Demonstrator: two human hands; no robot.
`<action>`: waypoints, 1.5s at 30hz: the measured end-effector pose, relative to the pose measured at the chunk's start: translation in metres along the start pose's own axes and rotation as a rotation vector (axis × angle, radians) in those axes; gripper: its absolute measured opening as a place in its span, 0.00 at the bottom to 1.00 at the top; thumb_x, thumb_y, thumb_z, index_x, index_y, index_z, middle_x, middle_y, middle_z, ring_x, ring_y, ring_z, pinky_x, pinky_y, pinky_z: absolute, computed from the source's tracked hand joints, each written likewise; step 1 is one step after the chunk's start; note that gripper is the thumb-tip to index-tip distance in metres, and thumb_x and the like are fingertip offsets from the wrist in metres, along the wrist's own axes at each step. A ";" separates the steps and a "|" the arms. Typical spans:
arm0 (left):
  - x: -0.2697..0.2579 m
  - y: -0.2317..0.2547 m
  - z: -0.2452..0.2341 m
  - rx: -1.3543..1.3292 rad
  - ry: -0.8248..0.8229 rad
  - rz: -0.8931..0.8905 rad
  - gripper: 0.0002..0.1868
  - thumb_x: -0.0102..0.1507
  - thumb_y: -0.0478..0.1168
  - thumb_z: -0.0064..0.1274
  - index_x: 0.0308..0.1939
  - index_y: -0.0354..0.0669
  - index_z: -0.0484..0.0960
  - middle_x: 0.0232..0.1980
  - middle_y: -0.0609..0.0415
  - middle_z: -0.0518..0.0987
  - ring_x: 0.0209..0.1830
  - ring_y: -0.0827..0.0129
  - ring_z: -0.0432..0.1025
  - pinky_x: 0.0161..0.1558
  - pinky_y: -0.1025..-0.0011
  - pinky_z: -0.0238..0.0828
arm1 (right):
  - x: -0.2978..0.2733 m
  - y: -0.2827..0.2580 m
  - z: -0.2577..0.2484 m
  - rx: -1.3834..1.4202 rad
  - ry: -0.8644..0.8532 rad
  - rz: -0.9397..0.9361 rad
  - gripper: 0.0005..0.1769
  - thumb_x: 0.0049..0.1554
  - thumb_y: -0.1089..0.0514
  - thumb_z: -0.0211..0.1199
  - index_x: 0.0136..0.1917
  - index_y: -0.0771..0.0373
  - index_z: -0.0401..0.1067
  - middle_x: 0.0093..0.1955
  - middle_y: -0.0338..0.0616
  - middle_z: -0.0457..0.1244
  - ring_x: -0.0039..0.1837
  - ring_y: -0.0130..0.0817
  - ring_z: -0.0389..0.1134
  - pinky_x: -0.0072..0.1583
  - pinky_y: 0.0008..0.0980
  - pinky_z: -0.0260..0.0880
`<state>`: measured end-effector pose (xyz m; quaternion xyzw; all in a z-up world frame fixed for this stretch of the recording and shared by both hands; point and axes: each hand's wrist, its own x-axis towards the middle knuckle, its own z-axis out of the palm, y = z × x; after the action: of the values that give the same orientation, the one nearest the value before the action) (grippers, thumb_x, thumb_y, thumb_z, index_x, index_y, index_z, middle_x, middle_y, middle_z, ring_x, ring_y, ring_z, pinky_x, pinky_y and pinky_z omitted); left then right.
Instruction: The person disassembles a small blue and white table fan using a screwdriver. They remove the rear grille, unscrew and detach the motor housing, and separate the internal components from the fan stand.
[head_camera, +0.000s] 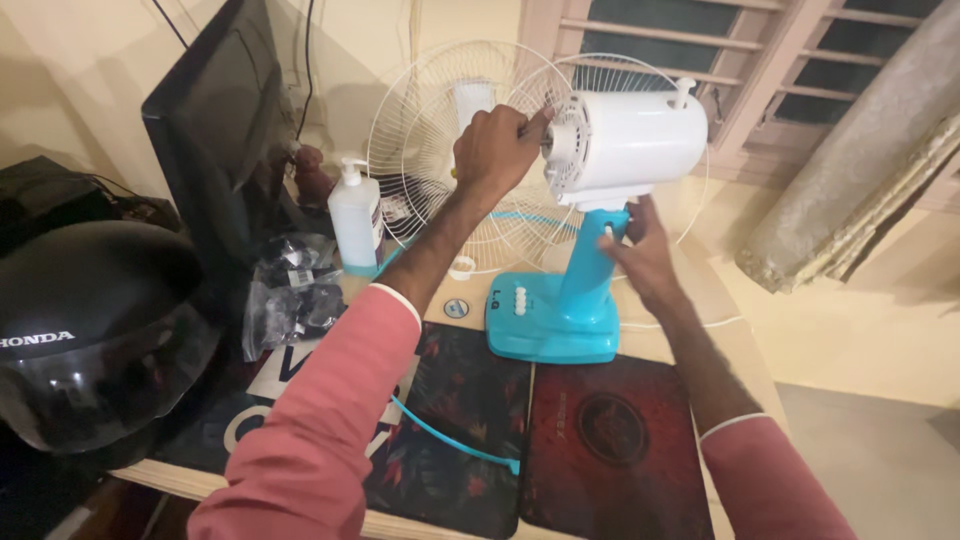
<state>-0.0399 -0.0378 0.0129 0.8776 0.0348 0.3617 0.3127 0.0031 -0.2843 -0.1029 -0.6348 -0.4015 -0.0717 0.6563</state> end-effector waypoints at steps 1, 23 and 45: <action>-0.004 0.004 -0.002 -0.032 0.003 0.010 0.31 0.65 0.65 0.48 0.24 0.44 0.87 0.26 0.42 0.82 0.31 0.44 0.78 0.35 0.50 0.72 | -0.005 0.002 0.010 -0.180 0.059 0.006 0.59 0.50 0.54 0.77 0.81 0.68 0.43 0.68 0.53 0.61 0.67 0.42 0.64 0.65 0.41 0.68; -0.085 0.085 -0.014 -0.298 0.340 0.395 0.26 0.66 0.55 0.54 0.18 0.42 0.80 0.17 0.52 0.75 0.16 0.57 0.71 0.23 0.60 0.64 | 0.000 0.011 0.007 -0.024 -0.054 0.271 0.46 0.41 0.71 0.76 0.70 0.63 0.60 0.61 0.46 0.64 0.63 0.38 0.68 0.61 0.40 0.75; -0.069 0.038 0.000 -0.904 0.139 -0.060 0.41 0.69 0.68 0.44 0.13 0.43 0.55 0.16 0.63 0.54 0.19 0.74 0.48 0.25 0.68 0.43 | 0.016 -0.027 0.005 0.155 -0.445 0.487 0.43 0.38 0.70 0.74 0.68 0.59 0.68 0.57 0.40 0.65 0.62 0.36 0.65 0.63 0.39 0.68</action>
<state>-0.0971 -0.0878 -0.0072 0.6251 -0.0803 0.3895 0.6716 -0.0046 -0.2784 -0.0721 -0.6603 -0.3755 0.2584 0.5969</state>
